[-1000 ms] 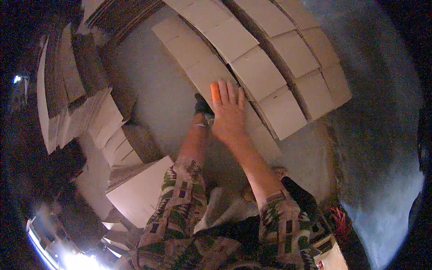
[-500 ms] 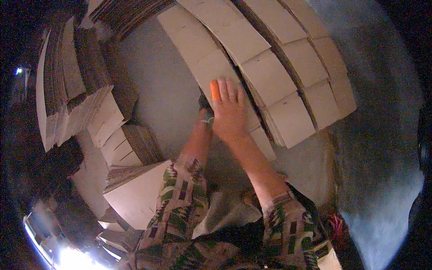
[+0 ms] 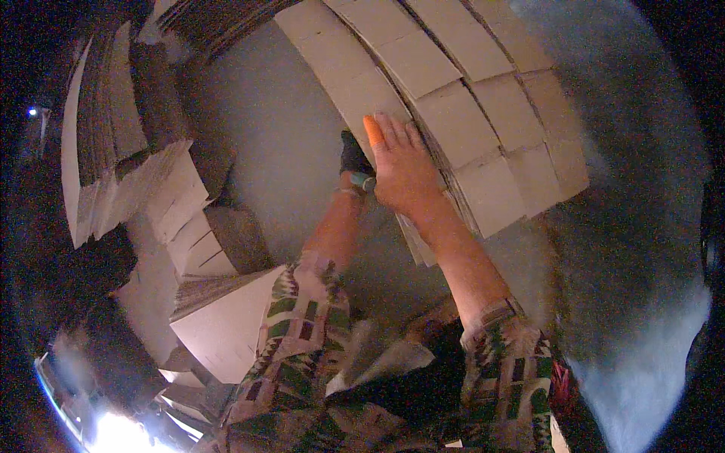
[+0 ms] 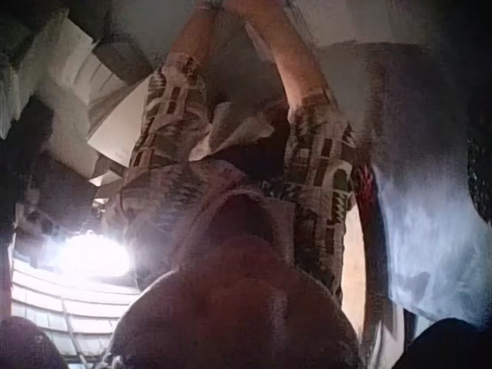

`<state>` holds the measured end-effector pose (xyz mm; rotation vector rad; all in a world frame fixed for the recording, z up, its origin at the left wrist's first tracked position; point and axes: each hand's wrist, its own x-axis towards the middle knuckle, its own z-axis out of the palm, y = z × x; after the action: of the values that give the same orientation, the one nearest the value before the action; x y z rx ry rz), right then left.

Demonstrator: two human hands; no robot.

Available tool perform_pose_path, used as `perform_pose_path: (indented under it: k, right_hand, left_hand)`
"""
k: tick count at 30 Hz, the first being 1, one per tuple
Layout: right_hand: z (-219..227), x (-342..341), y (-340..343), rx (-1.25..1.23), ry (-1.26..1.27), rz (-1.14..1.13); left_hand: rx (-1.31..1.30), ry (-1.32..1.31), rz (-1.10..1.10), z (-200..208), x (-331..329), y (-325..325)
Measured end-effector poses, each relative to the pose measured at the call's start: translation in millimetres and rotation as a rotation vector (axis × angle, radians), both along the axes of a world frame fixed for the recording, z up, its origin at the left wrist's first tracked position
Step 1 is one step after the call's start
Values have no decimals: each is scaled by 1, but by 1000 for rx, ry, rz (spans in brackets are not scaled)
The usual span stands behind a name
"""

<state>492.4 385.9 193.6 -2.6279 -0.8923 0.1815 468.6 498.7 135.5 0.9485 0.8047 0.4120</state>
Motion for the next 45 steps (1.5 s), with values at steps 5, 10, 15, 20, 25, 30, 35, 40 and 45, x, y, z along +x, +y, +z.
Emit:
perform_pose_path:
  k: [5,10,15,20,25,30,35,40,45]
  right_hand:
    - [24,-16,-27,77,83,52]
    - [62,-43,-85,-12,186,35]
    - [77,-91,-165,117,187,-114]
    - [112,-138,-218,-29,262,-416]
    - [107,-194,-268,189,248,-703]
    - [84,-280,-298,521,290,-1054]
    - [64,-402,-338,591,317,-1217]
    - [20,-479,-386,678,267,-1549]
    - [52,-552,-454,638,170,-1746]
  left_hand:
    - [177,27,-45,5,14,7]
    - [751,146,-197,-1,41,23]
    - [1371,591,-629,-14,111,11]
    - [1432,664,-757,-5,127,7]
    - [1516,565,-412,-22,97,27]
    - [1134,431,-243,-13,-6,-7]
    - [1025,220,-528,-2,-124,-121]
    - [1165,-257,-1005,65,-140,-239]
    - [1294,-775,-1380,156,-170,-392]
